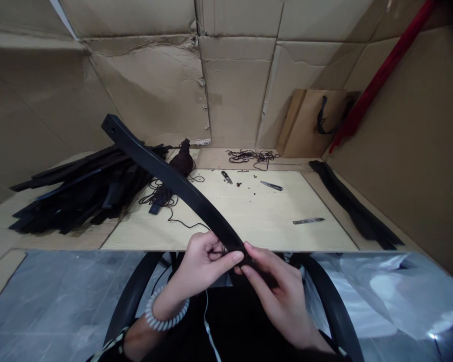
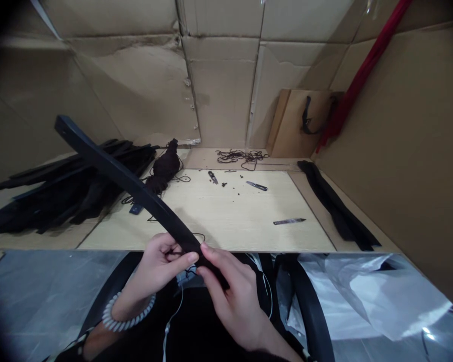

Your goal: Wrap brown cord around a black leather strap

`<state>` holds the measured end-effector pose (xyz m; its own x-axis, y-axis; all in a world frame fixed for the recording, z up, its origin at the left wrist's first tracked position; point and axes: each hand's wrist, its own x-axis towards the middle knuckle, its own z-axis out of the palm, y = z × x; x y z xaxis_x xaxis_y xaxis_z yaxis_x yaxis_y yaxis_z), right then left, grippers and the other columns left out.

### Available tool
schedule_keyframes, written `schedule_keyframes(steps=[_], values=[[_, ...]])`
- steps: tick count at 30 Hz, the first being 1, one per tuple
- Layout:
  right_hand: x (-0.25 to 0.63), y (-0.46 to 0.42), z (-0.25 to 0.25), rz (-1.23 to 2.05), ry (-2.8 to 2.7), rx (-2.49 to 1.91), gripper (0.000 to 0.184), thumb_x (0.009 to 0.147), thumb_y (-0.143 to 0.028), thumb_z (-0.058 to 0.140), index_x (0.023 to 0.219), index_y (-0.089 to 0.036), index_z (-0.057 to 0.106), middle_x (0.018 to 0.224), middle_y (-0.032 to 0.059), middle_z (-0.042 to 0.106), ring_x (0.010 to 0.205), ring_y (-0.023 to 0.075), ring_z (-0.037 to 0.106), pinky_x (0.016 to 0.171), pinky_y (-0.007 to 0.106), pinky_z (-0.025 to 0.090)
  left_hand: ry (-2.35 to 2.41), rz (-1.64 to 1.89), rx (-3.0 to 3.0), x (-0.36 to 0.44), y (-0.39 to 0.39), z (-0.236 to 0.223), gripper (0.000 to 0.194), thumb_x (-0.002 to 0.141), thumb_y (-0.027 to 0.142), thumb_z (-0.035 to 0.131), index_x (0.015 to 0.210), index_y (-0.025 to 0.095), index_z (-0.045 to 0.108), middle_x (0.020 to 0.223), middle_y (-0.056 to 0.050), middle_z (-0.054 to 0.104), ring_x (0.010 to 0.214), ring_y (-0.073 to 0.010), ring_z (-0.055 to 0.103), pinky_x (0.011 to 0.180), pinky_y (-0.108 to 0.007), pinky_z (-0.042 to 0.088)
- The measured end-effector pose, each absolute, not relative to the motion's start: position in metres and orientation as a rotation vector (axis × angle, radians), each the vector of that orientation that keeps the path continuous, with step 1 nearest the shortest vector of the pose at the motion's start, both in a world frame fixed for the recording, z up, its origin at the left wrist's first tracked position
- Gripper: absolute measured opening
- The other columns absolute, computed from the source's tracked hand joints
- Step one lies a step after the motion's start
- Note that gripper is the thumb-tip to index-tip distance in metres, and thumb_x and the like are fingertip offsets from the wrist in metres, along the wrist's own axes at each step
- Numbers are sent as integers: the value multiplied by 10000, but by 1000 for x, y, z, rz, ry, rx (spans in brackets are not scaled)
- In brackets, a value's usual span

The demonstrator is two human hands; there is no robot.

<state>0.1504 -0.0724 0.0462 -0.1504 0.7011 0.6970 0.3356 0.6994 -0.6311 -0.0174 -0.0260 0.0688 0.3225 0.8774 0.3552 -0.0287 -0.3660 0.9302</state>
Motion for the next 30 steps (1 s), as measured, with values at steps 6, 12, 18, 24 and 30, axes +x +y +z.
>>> schedule_keyframes(steps=[6, 12, 18, 24, 30], values=[[146, -72, 45, 537, -1569, -988, 283, 948, -138, 595, 1213, -217, 657, 1153, -16, 640, 988, 22, 668, 902, 48, 556, 871, 1180, 1730, -16, -28, 66, 233, 852, 314, 685, 763, 124, 585, 529, 82, 317, 414, -63, 450, 395, -158, 365], [141, -69, 52, 793, -1278, -1008, 193, 919, -266, 638, 1043, -158, 740, 1039, 46, 670, 860, 76, 695, 711, 67, 581, 844, 1209, 1807, -13, -26, 61, 252, 888, 300, 661, 756, 121, 543, 532, 76, 377, 438, -80, 558, 386, -141, 353], [139, -62, 49, 1190, -1064, -1001, 399, 839, -439, 722, 1012, -81, 697, 896, 74, 662, 649, 63, 633, 642, 143, 567, 817, 1218, 1913, -10, -25, 67, 201, 909, 258, 649, 804, 130, 534, 552, 56, 482, 499, -106, 634, 417, -142, 412], [141, -52, 48, 1620, -750, -750, 495, 735, -502, 794, 927, -89, 602, 773, 19, 586, 483, 27, 492, 465, 127, 420, 802, 1350, 2083, -7, -28, 75, 208, 832, 268, 755, 803, 135, 598, 530, 64, 509, 446, -43, 484, 437, -117, 414], [150, -46, 38, 2035, -507, -294, 260, 791, -303, 715, 907, -125, 565, 641, -61, 446, 360, -35, 271, 445, 116, 367, 553, 1383, 2097, -7, -32, 75, 85, 891, 106, 628, 822, 141, 662, 612, 25, 634, 461, -27, 436, 479, -134, 371]])
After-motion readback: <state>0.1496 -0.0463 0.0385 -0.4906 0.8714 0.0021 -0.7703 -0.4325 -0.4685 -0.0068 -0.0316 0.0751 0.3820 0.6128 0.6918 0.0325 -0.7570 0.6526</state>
